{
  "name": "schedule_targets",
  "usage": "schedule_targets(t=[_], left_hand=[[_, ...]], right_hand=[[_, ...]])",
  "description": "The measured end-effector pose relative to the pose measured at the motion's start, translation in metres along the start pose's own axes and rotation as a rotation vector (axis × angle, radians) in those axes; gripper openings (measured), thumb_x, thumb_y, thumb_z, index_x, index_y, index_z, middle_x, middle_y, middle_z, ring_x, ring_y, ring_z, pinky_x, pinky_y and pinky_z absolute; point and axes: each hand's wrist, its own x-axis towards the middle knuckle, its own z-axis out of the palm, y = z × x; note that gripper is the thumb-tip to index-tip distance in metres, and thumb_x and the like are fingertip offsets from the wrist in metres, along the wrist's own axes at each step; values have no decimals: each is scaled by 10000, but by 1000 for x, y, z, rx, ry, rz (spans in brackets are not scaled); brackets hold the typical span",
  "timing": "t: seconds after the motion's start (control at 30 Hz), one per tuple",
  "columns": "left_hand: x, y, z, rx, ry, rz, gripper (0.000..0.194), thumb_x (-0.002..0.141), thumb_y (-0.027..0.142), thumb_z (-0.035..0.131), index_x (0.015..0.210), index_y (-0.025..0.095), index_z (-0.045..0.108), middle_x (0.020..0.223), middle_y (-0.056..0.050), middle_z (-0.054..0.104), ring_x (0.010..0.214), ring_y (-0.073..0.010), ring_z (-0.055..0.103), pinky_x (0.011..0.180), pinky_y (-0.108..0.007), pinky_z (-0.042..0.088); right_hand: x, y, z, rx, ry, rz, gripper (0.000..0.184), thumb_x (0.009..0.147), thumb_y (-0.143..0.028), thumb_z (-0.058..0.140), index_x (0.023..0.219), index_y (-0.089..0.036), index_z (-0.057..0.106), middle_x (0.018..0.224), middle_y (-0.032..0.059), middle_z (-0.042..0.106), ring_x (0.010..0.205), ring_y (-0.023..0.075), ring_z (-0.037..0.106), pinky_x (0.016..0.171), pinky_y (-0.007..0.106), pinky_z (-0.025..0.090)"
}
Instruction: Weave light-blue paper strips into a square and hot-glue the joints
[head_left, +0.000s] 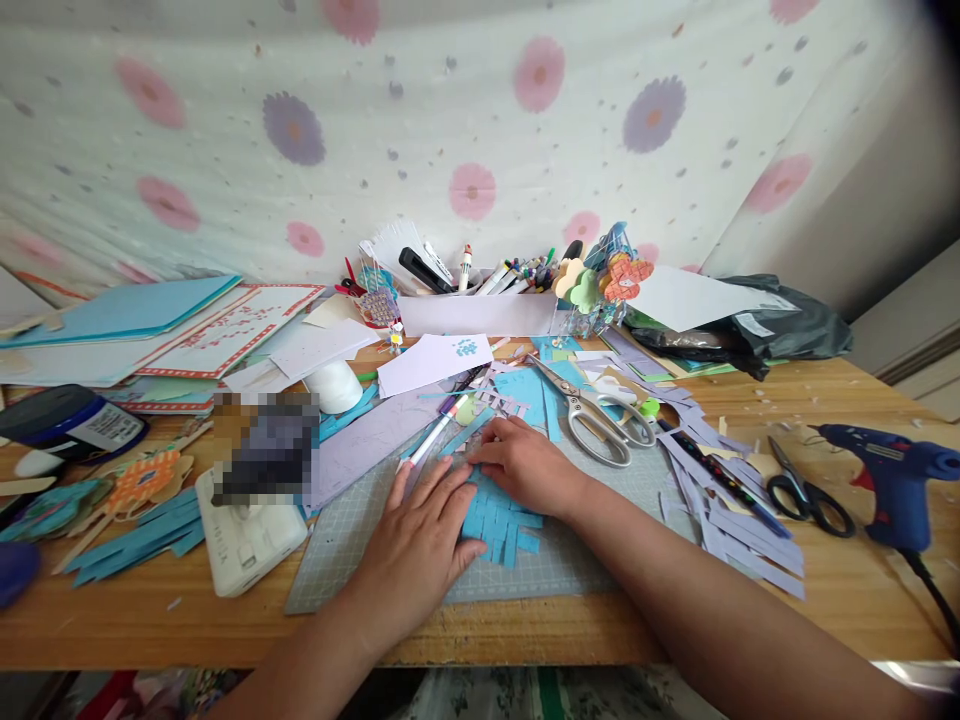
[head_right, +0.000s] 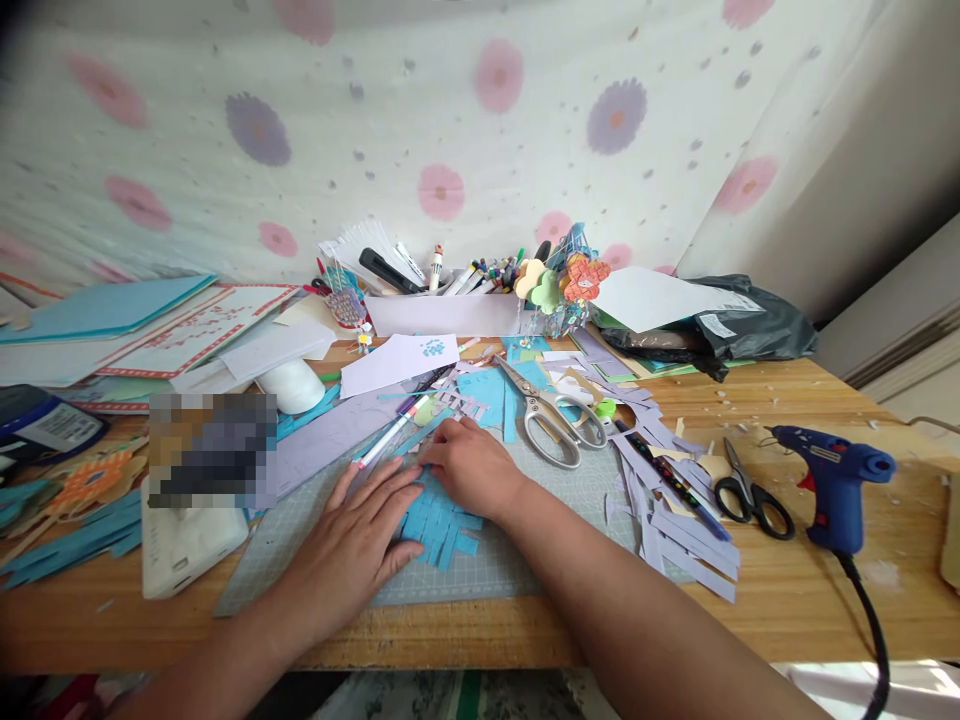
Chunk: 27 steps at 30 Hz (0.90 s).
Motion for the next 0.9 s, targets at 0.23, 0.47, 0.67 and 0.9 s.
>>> schedule_targets(t=[0.23, 0.47, 0.67, 0.9], left_hand=[[-1, 0, 0, -57, -10, -53, 352, 850, 427, 578, 1134, 222, 554, 1330, -65, 570, 1313, -275, 407, 1114, -572, 150], [0, 0, -2, -48, -29, -53, 328, 845, 432, 584, 1100, 229, 542, 1323, -73, 573, 1333, -298, 373, 1086, -632, 113], [0, 0, -3, 4, -8, -31, 334, 857, 455, 553, 1106, 234, 560, 1310, -75, 579, 1319, -286, 394, 1090, -640, 108], [-1, -2, -1, 1, 10, -11, 344, 861, 468, 535, 1110, 233, 565, 1315, -83, 572, 1323, -279, 379, 1100, -627, 68]], right_hand=[[1, 2, 1, -38, -2, 11, 200, 892, -181, 518, 981, -224, 692, 988, 61, 581, 898, 190, 497, 833, 298, 380], [11, 3, 4, -120, -46, 17, 200, 913, -205, 459, 909, -220, 658, 910, 49, 558, 823, 186, 475, 667, 263, 334], [10, 8, 3, -83, -53, 10, 182, 907, -198, 474, 879, -202, 653, 905, 45, 561, 848, 182, 484, 674, 258, 335], [7, 9, 0, -45, -64, 21, 231, 908, -196, 491, 1093, -235, 625, 1011, 56, 571, 949, 190, 506, 740, 263, 371]])
